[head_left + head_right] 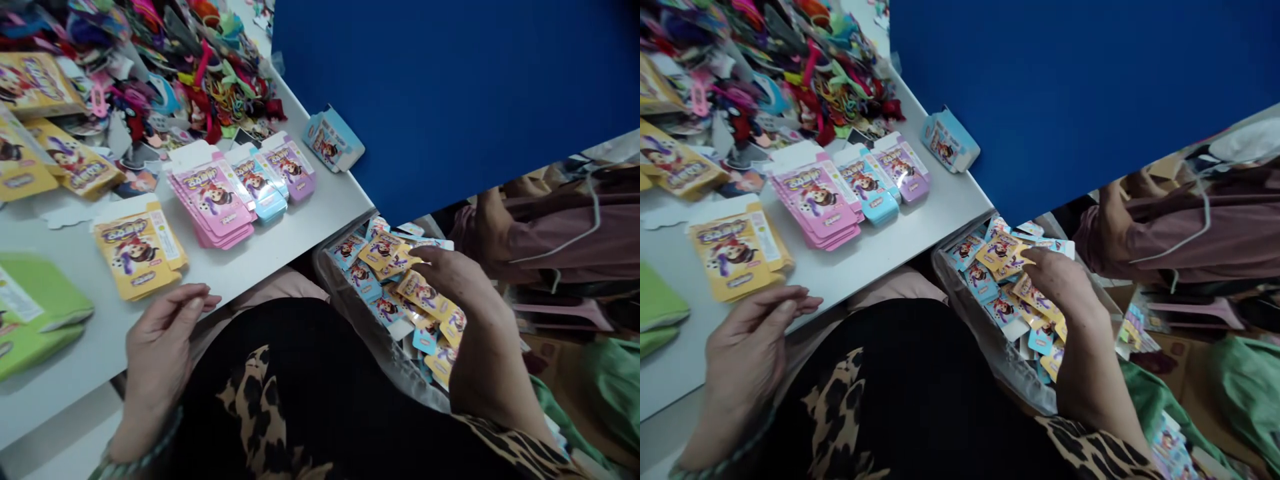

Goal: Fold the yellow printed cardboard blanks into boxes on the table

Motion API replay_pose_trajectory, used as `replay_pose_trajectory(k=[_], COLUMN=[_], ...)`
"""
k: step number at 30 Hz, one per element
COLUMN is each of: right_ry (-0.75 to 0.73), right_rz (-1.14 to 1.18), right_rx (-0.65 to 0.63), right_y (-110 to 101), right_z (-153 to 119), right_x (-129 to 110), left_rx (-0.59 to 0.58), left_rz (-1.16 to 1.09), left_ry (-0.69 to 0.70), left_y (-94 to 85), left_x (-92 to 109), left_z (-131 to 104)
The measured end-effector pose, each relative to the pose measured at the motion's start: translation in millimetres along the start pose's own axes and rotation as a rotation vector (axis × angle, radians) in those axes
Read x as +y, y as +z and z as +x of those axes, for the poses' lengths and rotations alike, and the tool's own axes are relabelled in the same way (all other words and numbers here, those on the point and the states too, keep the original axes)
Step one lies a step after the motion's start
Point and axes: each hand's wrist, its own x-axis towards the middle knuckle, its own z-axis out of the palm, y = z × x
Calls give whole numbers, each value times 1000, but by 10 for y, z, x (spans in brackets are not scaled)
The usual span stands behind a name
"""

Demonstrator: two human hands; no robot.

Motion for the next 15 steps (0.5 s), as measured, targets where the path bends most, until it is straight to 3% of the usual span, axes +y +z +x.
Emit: replay_pose_trajectory(k=[2,4,7,9,12,15], right_ry=[-104,-331,-721,-895,-1049,-1072], right_rz=[125,331,607,670,666,602], right_rx=[59,51,-27,-33,63,144], right_y=[12,49,147,209,276,362], right_z=[59,117,157,127,17,-71], right_x=[-268,-634,-1339,-1865,-2598,-3139], left_rx=[48,106,196,323,479,475], left_rz=[29,67,158,262,460,589], left_ry=[12,27,62,174,347,354], left_y=[-42,-106,-227,-316,-437,-499], left_x=[-14,-25,-29,-24,-33,-93], left_z=[-15,-51,-104,-104,-18,174])
